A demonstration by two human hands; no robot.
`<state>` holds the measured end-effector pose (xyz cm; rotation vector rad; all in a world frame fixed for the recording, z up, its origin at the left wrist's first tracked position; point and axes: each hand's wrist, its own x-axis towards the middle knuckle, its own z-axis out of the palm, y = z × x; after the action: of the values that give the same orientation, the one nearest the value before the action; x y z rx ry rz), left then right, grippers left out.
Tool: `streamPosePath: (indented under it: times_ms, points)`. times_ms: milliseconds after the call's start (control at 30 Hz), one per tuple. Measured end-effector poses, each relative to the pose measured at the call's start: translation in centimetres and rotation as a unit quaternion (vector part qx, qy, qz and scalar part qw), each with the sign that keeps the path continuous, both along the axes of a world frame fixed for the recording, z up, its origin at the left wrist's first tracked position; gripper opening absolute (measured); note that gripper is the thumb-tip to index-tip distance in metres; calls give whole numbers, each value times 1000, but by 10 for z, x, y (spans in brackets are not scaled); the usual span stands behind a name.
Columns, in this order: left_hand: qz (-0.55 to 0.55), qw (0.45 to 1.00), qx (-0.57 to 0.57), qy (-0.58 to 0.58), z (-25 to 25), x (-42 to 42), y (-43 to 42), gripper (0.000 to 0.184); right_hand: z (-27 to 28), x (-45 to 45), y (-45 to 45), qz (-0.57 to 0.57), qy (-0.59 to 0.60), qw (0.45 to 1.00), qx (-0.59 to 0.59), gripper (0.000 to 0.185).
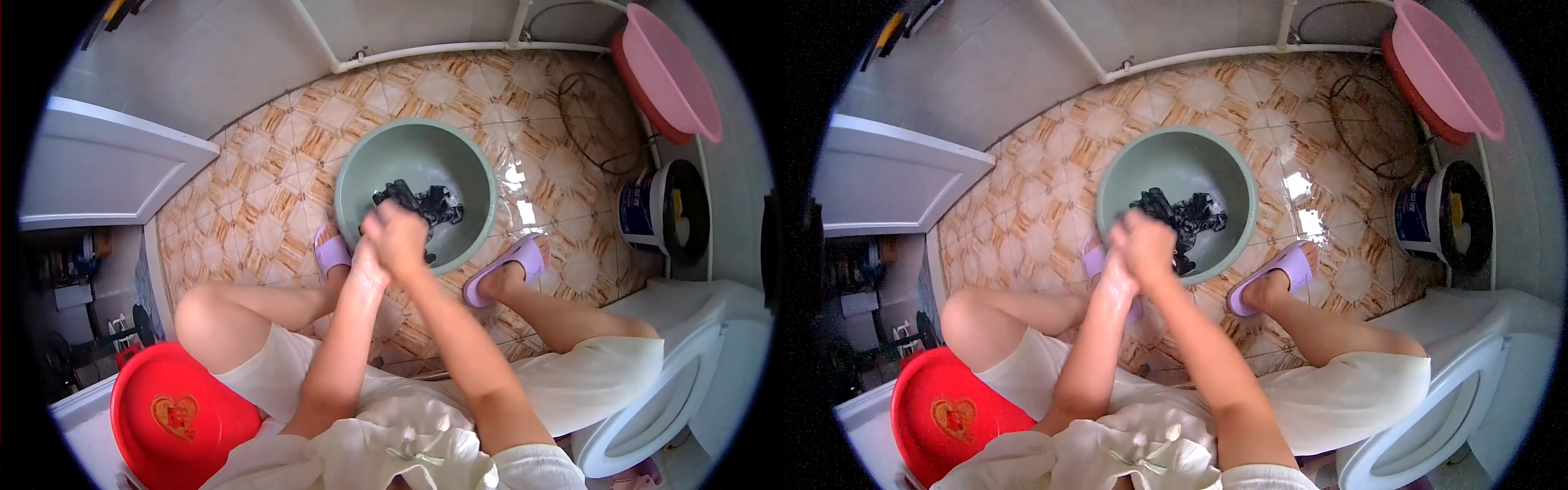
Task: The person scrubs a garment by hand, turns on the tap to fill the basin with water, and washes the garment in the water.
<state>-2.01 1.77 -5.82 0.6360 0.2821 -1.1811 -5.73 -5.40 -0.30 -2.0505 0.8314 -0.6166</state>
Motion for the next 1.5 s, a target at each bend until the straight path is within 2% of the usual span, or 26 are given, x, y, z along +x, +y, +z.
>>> streamPosePath:
  times_ms: [33,100,200,233,300,333,433,500,533,600,633,667,767,833,900,967,1033,1100,1167,1200,1267,1300,1367,1400,1433,1500]
  points:
    - [-9,993,112,44,7,4,-9,27,-9,7,-21,-62,41,993,95,25]
    - [-2,991,125,42,18,3,-14,29,-8,6,-27,-102,49,991,77,25]
    - [24,971,-222,-88,-11,-1,7,28,3,-1,28,-1,51,999,-5,25]
    - [77,978,78,-175,43,-14,4,33,12,-6,38,10,-18,999,-28,24]
    - [-19,984,-173,-25,-59,10,21,31,-11,-6,18,6,23,999,49,28]
    - [29,975,217,-32,29,-6,-12,29,-20,-3,-2,-60,44,993,90,29]
    - [-63,984,169,-13,29,2,-14,23,-29,-11,-27,-138,67,979,137,27]
    - [16,978,208,2,32,2,-20,23,-9,-13,-2,-107,68,980,155,26]
    - [-61,986,-154,-7,-23,11,7,24,8,-17,14,-71,32,990,121,25]
    - [-45,994,-95,12,-36,13,12,26,5,-18,22,-14,-1,998,61,27]
    - [-28,998,-37,30,-37,12,13,28,-17,-14,5,24,103,993,59,31]
    - [20,977,211,35,25,-1,-15,31,-27,-11,-15,-6,127,990,67,32]
    - [-93,989,104,53,44,2,-17,39,-39,-7,-75,-50,144,985,84,38]
    - [-91,992,87,22,72,-6,-23,35,-25,-6,-105,-46,40,986,157,48]
    - [-144,908,167,-358,79,-10,-23,36,-17,-2,-128,-37,-27,983,179,54]
    - [-219,889,117,-385,68,2,-20,46,5,-2,-137,-28,-21,978,203,55]
    - [-269,855,129,-424,68,6,-18,56,19,-4,-139,-30,-33,937,346,55]
    - [-248,826,120,-492,74,5,-19,46,17,-3,-140,-43,-34,933,355,52]
    - [-209,648,273,-680,83,2,-21,36,4,0,-144,-79,-5,934,349,49]
    - [-209,648,274,-679,80,4,-20,36,6,0,-144,-78,-5,934,349,49]
    - [-191,776,229,-555,69,11,-15,28,10,-3,-144,-106,-22,914,391,40]
    - [-191,777,229,-554,64,16,-13,28,14,-7,-145,-106,-21,914,391,40]
    - [-144,778,142,-595,55,26,-11,28,22,-15,-144,-83,-121,825,546,30]
    - [-104,890,135,-423,54,21,-11,27,16,-14,-138,-81,-120,824,547,30]
    - [-103,890,137,-424,53,13,-16,27,8,-10,-128,-80,-178,844,500,26]
    - [122,945,137,-269,50,-1,-30,33,9,-5,-95,-69,-217,902,368,21]
